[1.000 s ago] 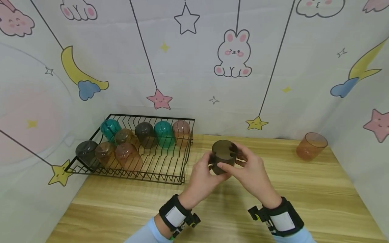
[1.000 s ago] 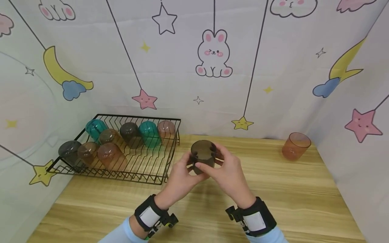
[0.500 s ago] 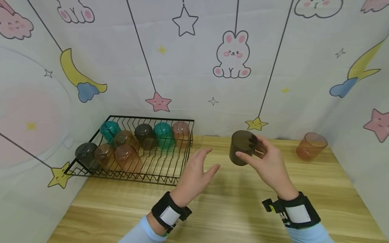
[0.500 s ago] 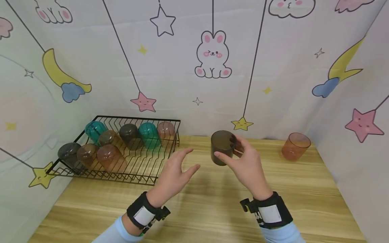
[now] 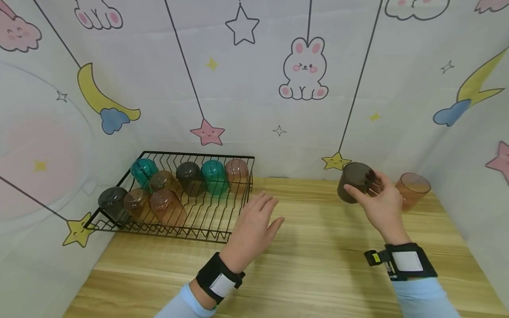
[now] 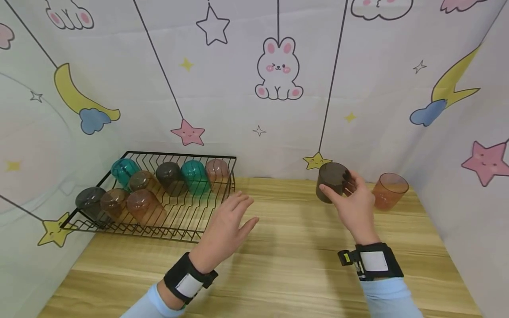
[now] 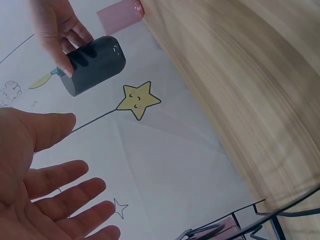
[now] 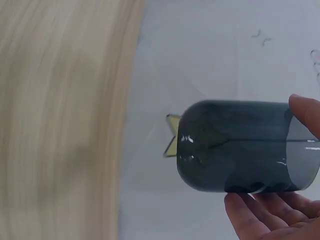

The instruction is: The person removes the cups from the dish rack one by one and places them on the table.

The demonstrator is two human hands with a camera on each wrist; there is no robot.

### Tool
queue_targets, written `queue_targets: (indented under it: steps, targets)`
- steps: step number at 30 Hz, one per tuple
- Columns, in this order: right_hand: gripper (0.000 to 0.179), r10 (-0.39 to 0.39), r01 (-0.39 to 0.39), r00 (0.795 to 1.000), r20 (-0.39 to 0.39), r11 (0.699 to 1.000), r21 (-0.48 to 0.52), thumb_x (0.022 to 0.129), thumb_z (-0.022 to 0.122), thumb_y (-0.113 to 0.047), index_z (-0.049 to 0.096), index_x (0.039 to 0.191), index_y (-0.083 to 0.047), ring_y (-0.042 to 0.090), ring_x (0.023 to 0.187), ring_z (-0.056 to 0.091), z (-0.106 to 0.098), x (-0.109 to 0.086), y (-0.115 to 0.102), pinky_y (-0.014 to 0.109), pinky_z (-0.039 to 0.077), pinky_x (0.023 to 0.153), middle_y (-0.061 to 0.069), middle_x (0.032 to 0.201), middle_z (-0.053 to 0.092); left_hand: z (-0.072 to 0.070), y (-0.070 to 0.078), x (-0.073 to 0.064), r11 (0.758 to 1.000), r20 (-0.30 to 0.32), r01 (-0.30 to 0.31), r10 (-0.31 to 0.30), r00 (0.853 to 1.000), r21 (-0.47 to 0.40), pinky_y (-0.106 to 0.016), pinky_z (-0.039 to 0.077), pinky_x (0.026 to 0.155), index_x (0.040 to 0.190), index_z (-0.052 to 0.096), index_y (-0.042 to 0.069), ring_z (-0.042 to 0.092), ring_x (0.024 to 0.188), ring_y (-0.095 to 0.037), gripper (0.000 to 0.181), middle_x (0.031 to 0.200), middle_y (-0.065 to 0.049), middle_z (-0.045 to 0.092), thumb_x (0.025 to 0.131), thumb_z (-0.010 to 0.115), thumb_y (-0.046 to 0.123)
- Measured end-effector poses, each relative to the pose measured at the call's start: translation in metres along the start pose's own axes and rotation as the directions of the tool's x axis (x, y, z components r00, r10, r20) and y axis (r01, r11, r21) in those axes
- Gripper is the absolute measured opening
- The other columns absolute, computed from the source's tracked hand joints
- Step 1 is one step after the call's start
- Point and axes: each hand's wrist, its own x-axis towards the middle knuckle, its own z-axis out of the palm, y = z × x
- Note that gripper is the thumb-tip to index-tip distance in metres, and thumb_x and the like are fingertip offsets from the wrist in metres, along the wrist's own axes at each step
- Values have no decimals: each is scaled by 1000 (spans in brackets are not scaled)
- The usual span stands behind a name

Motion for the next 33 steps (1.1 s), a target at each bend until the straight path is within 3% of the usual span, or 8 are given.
queue_targets:
  steps: [6, 16, 24, 33]
  targets:
    - [86, 95, -96, 989, -111, 995, -7, 75, 74, -44, 33, 143, -10, 27, 120, 44, -1, 14, 33, 39, 40, 94, 10, 136, 43, 2, -1, -2, 999, 27, -20, 18, 999, 44, -39, 27, 104, 123, 55, 5, 41, 124, -27, 46, 123, -10, 54, 89, 62, 36]
    - [88, 160, -167, 972, -174, 986, -26, 77, 71, -45, 28, 145, -9, 27, 123, 41, -4, 23, 71, 38, 37, 97, 12, 140, 38, 8, -1, -4, 996, 84, -46, 39, 996, 75, -34, 25, 105, 122, 56, 6, 45, 118, -22, 46, 121, -9, 55, 89, 61, 38]
    - [90, 184, -195, 968, -174, 979, -52, 78, 70, -46, 27, 145, -6, 30, 124, 40, -5, 25, 84, 41, 36, 98, 14, 141, 37, 6, 3, -3, 996, 139, -30, 18, 990, 85, -38, 28, 104, 121, 57, 7, 45, 120, -25, 46, 122, -8, 55, 90, 60, 40]
    - [92, 234, -250, 955, -180, 966, -71, 78, 69, -50, 25, 147, -7, 29, 125, 39, -4, 31, 91, 41, 35, 98, 12, 143, 35, 6, 4, -2, 997, 158, -23, 12, 987, 67, -40, 28, 104, 120, 58, 8, 45, 120, -25, 45, 122, -8, 56, 88, 62, 40]
